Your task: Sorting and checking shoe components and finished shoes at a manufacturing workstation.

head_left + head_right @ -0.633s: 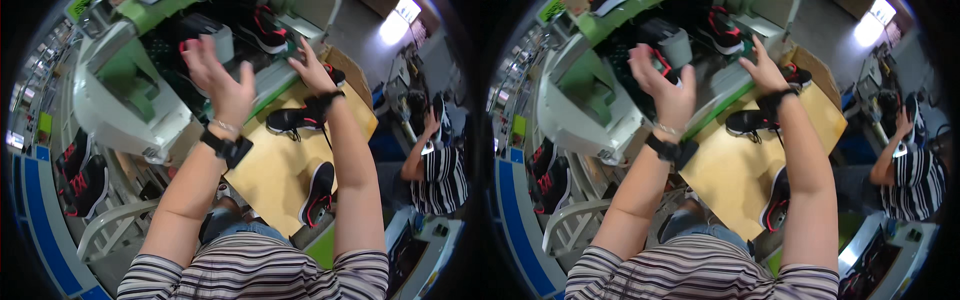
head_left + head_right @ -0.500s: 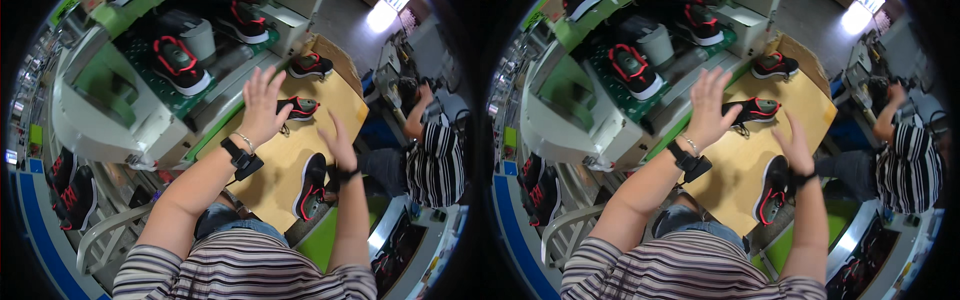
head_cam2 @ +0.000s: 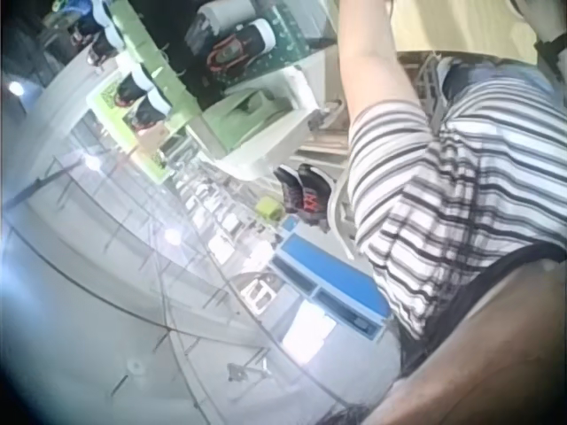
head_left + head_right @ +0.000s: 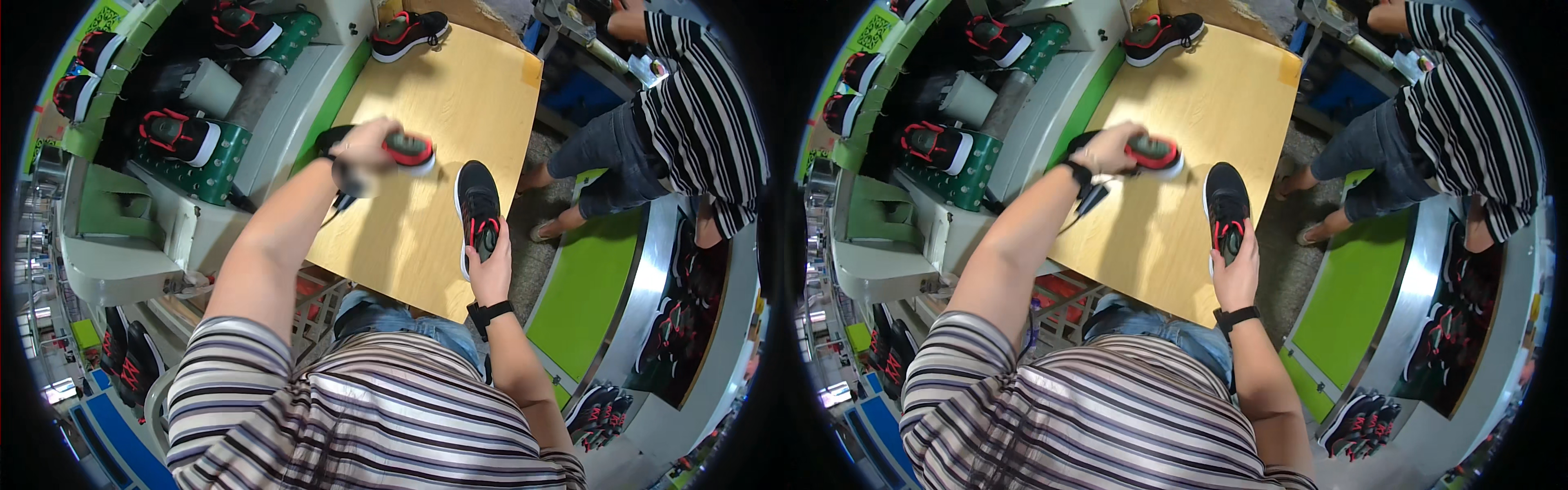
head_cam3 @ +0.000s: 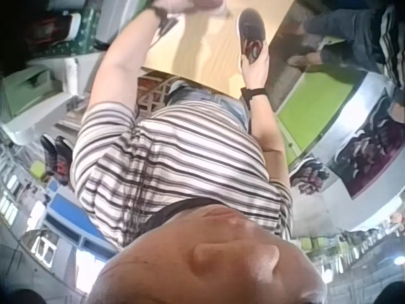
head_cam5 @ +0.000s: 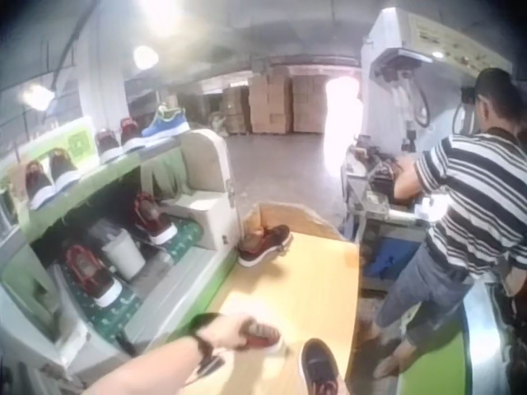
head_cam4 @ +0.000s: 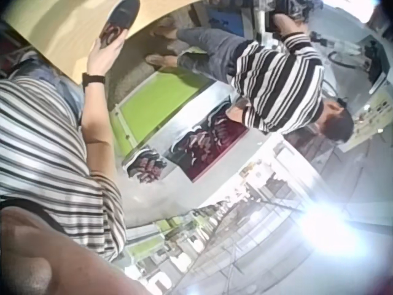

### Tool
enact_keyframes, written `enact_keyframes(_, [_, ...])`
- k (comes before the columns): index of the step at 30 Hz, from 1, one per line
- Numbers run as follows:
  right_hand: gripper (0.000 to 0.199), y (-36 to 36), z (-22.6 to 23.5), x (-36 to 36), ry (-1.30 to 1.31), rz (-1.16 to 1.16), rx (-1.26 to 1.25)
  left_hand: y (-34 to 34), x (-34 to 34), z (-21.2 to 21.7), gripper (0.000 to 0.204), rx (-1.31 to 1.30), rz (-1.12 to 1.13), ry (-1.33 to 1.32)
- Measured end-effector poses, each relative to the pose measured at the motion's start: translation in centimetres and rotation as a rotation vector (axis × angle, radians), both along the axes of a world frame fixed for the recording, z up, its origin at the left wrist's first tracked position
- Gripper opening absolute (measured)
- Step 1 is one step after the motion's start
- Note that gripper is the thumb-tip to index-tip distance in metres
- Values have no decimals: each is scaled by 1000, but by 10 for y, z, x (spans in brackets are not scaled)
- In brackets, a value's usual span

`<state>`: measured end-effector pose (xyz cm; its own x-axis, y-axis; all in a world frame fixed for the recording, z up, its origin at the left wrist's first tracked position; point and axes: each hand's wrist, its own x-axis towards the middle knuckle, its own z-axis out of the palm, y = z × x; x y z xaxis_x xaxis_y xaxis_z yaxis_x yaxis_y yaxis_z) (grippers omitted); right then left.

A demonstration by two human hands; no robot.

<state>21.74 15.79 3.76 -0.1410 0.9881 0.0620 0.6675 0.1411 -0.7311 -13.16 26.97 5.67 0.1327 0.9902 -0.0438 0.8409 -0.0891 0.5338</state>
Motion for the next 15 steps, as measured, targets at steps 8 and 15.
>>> enact_keyframes(8, [86,1,-4,5,-26,56,45,-144,114,1,52,105,-802,89])
enact_keyframes(15, [87,0,-6,5,-23,59,45,-193,107,-30,76,-52,163,-419])
